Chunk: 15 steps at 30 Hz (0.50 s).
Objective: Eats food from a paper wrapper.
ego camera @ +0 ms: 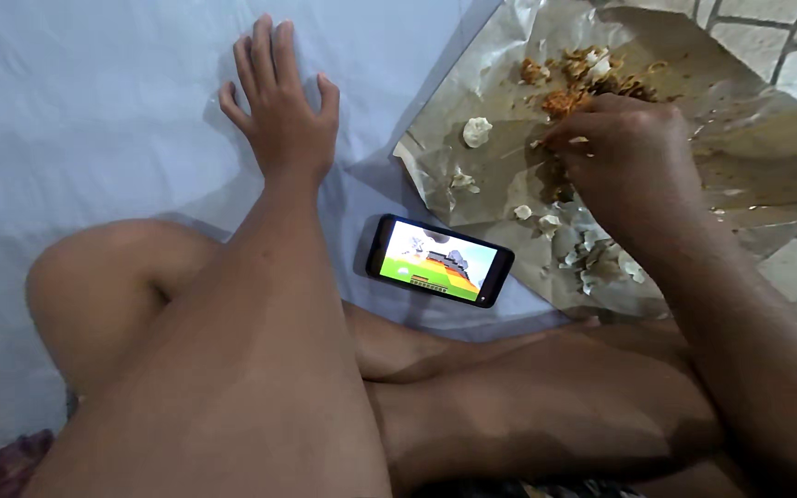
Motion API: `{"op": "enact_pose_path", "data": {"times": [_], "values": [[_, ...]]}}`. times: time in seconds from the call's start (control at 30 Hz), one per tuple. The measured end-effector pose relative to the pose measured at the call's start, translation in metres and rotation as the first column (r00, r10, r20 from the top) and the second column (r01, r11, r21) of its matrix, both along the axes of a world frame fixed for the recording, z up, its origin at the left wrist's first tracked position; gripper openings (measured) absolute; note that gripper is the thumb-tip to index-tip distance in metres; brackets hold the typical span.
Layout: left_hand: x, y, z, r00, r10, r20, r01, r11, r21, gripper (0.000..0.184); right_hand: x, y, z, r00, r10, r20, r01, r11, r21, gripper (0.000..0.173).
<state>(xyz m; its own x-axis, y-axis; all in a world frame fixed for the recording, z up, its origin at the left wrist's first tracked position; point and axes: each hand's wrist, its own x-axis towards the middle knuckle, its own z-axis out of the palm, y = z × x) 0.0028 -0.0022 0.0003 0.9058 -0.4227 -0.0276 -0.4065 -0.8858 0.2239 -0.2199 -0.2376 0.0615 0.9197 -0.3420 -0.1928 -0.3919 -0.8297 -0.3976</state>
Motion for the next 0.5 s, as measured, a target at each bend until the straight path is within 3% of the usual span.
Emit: {"op": "enact_pose_path", "data": {"times": [0.3, 0.5], "values": [[0.000, 0.000, 0.000, 1.000, 0.001, 0.014, -0.001, 1.000, 0.007, 0.061, 0.004, 0.011, 0.004, 0.998, 0.064, 0.001, -0.064, 0.998, 0.025, 0.024], [0.000, -0.001, 0.000, 1.000, 0.001, 0.004, -0.001, 1.000, 0.001, 0.061, 0.005, 0.018, -0.006, 0.990, 0.134, 0.039, -0.133, 0.991, -0.029, 0.018]]}}
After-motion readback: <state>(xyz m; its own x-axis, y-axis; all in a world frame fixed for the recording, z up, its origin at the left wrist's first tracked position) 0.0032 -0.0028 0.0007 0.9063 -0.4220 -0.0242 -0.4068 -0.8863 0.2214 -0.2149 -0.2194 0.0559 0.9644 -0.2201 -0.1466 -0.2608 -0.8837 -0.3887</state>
